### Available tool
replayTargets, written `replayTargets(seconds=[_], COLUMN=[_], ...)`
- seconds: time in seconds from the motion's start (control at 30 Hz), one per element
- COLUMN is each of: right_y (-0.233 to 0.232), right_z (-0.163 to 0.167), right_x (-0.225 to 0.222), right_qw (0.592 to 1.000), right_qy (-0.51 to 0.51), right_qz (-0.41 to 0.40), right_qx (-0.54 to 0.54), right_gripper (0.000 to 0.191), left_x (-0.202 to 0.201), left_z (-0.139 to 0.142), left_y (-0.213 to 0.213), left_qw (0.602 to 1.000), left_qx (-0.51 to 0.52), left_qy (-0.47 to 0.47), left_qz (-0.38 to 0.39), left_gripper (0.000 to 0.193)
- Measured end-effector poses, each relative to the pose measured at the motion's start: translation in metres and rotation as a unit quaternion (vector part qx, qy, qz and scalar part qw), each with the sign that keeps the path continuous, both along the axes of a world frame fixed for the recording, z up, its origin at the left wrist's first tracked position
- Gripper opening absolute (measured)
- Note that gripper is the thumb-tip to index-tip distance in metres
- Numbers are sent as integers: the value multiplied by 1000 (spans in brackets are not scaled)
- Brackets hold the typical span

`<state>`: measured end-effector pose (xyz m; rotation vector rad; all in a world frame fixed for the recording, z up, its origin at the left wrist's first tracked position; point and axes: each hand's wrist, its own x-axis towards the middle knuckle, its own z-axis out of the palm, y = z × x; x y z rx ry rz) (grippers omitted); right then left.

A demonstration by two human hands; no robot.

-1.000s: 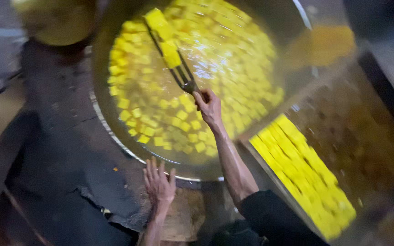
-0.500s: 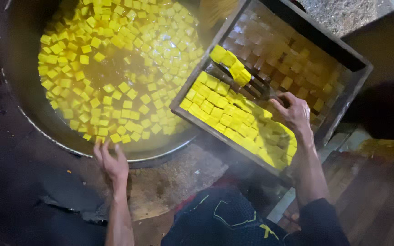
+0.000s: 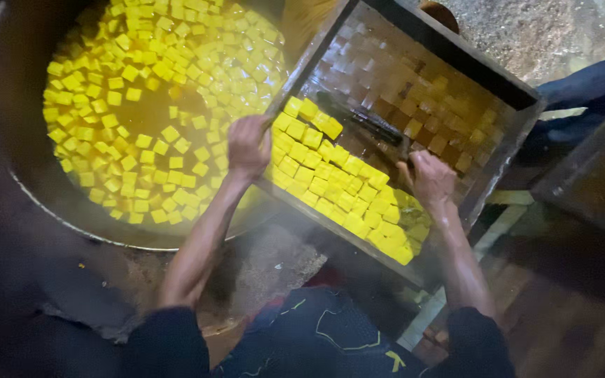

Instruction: The person uses a slotted skimmer to scoop yellow tofu cubes out of a large vat of hot water and transfers them into a wooden slatted draining tray, occasionally arranging the cubes by hand so they sit in rows in the tray.

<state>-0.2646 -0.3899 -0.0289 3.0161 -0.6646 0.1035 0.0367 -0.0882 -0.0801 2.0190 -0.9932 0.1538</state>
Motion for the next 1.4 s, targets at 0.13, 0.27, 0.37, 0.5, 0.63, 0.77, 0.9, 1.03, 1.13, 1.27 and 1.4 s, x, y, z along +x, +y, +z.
replayTargets(seconds=[0.13, 0.27, 0.37, 0.5, 0.63, 0.77, 0.9, 1.03, 1.13, 1.27, 1.4], right_y=[3, 11, 26, 76, 185, 298, 371, 384, 377, 397, 425], right_z=[-9, -12, 0, 11, -17, -53, -80, -118, -141, -171, -206], right_x=[-21, -39, -36, 14, 98, 191, 272, 272, 285, 341, 439], right_qw=[997, 999, 994, 971, 779, 763, 821, 854, 898, 903, 924], right_qy=[-59, -34, -76, -216, -325, -191, 62, 130, 123, 136, 36], right_qz=[44, -9, -29, -49, -172, -38, -148, -184, -86, -125, -108], right_qx=[-11, 40, 69, 89, 507, 616, 548, 468, 415, 388, 366], right_gripper=[34, 35, 32, 25, 25, 29, 49, 57, 59, 60, 53], left_x=[23, 27, 16, -9, -27, -45, -63, -63, -59, -58, -58], left_z=[-9, -12, -15, -31, -51, -61, -70, -84, -90, -95, -103], left_y=[-82, -107, -84, 12, 157, 292, 338, 340, 342, 345, 345], left_qw=[989, 962, 922, 972, 988, 918, 885, 890, 886, 887, 883], left_qx=[49, 77, 267, 148, 79, 249, 358, 340, 331, 317, 310], left_qy=[-96, -196, -179, -104, 113, 144, 152, 166, 203, 214, 235], left_qz=[-97, -174, -215, -151, 76, 273, 257, 256, 253, 257, 262], left_gripper=[35, 42, 34, 33, 35, 57, 69, 70, 68, 67, 65])
